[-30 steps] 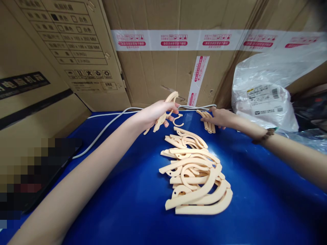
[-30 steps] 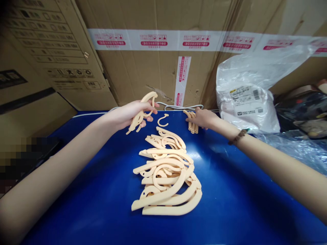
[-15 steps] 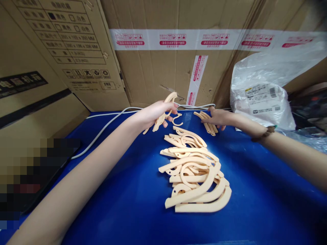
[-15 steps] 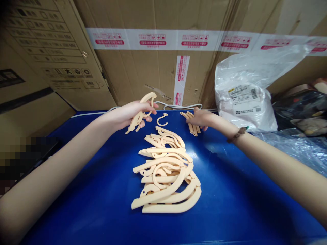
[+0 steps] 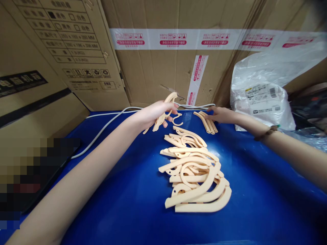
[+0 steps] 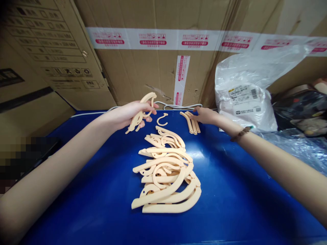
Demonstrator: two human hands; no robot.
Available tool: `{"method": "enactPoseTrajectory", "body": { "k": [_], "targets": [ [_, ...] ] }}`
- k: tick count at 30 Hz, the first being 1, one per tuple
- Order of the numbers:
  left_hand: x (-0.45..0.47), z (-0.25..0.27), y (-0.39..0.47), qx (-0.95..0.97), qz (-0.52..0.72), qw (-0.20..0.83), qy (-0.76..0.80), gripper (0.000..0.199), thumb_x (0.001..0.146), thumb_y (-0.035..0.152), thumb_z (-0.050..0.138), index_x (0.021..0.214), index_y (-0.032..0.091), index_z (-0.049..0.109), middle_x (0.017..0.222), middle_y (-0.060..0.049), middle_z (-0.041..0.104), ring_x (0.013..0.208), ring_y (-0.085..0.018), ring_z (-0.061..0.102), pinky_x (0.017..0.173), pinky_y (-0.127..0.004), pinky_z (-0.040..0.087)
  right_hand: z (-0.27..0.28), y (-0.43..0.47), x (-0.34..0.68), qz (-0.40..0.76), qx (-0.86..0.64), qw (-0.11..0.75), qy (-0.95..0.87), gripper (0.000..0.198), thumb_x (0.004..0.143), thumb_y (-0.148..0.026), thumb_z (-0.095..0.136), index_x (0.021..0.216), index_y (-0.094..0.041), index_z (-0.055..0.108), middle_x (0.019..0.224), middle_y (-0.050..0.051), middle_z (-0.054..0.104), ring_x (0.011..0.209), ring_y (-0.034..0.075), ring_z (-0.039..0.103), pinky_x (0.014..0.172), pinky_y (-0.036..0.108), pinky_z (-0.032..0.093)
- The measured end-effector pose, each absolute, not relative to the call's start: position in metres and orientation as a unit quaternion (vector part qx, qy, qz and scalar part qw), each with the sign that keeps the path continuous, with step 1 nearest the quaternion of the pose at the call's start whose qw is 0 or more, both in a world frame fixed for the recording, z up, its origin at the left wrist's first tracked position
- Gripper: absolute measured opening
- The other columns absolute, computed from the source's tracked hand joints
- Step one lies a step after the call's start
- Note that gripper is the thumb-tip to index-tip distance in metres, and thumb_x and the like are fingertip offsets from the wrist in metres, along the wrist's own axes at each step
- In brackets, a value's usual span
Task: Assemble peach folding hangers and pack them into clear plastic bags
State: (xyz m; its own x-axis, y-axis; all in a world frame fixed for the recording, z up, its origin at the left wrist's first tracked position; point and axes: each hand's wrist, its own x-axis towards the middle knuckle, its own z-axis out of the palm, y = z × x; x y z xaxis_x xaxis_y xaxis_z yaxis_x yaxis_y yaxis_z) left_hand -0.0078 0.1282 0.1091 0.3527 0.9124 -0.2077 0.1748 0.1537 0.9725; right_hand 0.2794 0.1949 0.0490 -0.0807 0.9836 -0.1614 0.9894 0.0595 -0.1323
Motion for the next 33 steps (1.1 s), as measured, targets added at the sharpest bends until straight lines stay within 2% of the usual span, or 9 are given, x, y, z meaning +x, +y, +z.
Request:
{"method": "enactPoseTrajectory", "body": {
  "k": [7, 12, 14, 17, 20, 24, 28, 30, 33],
  "targets": [
    [-0.010, 0.106, 0.128, 0.569, 0.317, 0.598, 0.468, 0.013, 0.083, 0.014, 0.056, 0.095, 0.017, 0.056, 0.083, -0.002, 0.055, 0.055, -0.007, 0.050, 0.040, -0.019, 0.033, 0.047, 0.196, 0.278, -0.063, 0.653, 0.005, 0.755, 0.053, 0.095, -0.054, 0.044, 0.132, -0.017, 0.055, 0.105, 0.012, 0.073, 0.096, 0.027, 0.069, 0.076, 0.030, 0.048],
    [-0.010, 0.103, 0.132, 0.574, 0.323, 0.591, 0.466, 0.011, 0.082, 0.016, 0.058, 0.093, 0.017, 0.058, 0.087, -0.005, 0.058, 0.056, -0.008, 0.050, 0.040, -0.019, 0.031, 0.053, 0.185, 0.267, -0.054, 0.651, 0.014, 0.757, 0.072, 0.091, -0.068, 0.041, 0.139, -0.016, 0.048, 0.109, 0.015, 0.072, 0.094, 0.029, 0.069, 0.070, 0.031, 0.048],
    [-0.010, 0.102, 0.133, 0.578, 0.320, 0.584, 0.471, 0.007, 0.085, 0.023, 0.060, 0.089, 0.018, 0.059, 0.088, -0.005, 0.059, 0.055, -0.008, 0.047, 0.039, -0.018, 0.027, 0.054, 0.183, 0.262, -0.045, 0.658, 0.019, 0.751, 0.077, 0.089, -0.068, 0.048, 0.142, -0.012, 0.045, 0.108, 0.017, 0.072, 0.094, 0.031, 0.069, 0.070, 0.032, 0.048],
    [-0.009, 0.100, 0.134, 0.582, 0.317, 0.582, 0.470, 0.027, 0.089, 0.044, 0.059, 0.086, 0.018, 0.060, 0.087, -0.005, 0.059, 0.053, -0.007, 0.042, 0.037, -0.017, 0.021, 0.052, 0.181, 0.256, -0.023, 0.676, 0.018, 0.736, 0.076, 0.089, -0.064, 0.052, 0.137, -0.005, 0.047, 0.111, 0.022, 0.070, 0.099, 0.034, 0.068, 0.074, 0.034, 0.048],
    [-0.007, 0.095, 0.136, 0.567, 0.343, 0.571, 0.485, 0.045, 0.092, 0.059, 0.047, 0.085, 0.017, 0.061, 0.081, -0.005, 0.058, 0.053, -0.008, 0.042, 0.037, -0.017, 0.025, 0.052, 0.179, 0.248, 0.002, 0.695, 0.014, 0.719, 0.073, 0.089, -0.061, 0.054, 0.130, -0.002, 0.052, 0.114, 0.027, 0.068, 0.104, 0.037, 0.066, 0.078, 0.037, 0.049],
    [0.002, 0.090, 0.138, 0.579, 0.373, 0.530, 0.494, 0.034, 0.094, 0.048, 0.055, 0.078, 0.018, 0.054, 0.066, 0.000, 0.051, 0.053, -0.010, 0.048, 0.045, -0.019, 0.037, 0.066, 0.165, 0.227, 0.039, 0.706, -0.033, 0.707, 0.068, 0.092, -0.066, 0.042, 0.122, -0.007, 0.060, 0.112, 0.025, 0.068, 0.104, 0.038, 0.065, 0.080, 0.042, 0.049],
    [0.015, 0.095, 0.134, 0.594, 0.426, 0.475, 0.490, 0.023, 0.099, 0.029, 0.049, 0.079, 0.018, 0.046, 0.069, 0.001, 0.052, 0.055, -0.009, 0.054, 0.052, -0.020, 0.042, 0.094, 0.136, 0.193, -0.211, 0.595, -0.215, 0.745, 0.068, 0.101, -0.059, 0.015, 0.100, -0.020, 0.070, 0.095, 0.010, 0.073, 0.081, 0.020, 0.068, 0.065, 0.029, 0.051],
    [0.020, 0.103, 0.130, 0.616, 0.426, 0.461, 0.476, 0.020, 0.101, 0.027, 0.044, 0.083, 0.018, 0.047, 0.074, 0.000, 0.056, 0.059, -0.011, 0.059, 0.054, -0.021, 0.047, 0.107, 0.121, 0.180, -0.305, 0.526, -0.246, 0.755, 0.053, 0.102, -0.053, 0.029, 0.095, -0.021, 0.071, 0.098, 0.008, 0.073, 0.081, 0.017, 0.067, 0.063, 0.025, 0.050],
    [0.017, 0.118, 0.122, 0.652, 0.420, 0.444, 0.449, 0.027, 0.103, 0.029, 0.039, 0.082, 0.017, 0.050, 0.072, 0.000, 0.058, 0.059, -0.011, 0.061, 0.055, -0.021, 0.048, 0.118, 0.109, 0.176, -0.291, 0.513, -0.285, 0.756, 0.037, 0.100, -0.043, 0.045, 0.088, -0.019, 0.070, 0.090, 0.006, 0.072, 0.078, 0.016, 0.065, 0.061, 0.024, 0.048]
  ]
}}
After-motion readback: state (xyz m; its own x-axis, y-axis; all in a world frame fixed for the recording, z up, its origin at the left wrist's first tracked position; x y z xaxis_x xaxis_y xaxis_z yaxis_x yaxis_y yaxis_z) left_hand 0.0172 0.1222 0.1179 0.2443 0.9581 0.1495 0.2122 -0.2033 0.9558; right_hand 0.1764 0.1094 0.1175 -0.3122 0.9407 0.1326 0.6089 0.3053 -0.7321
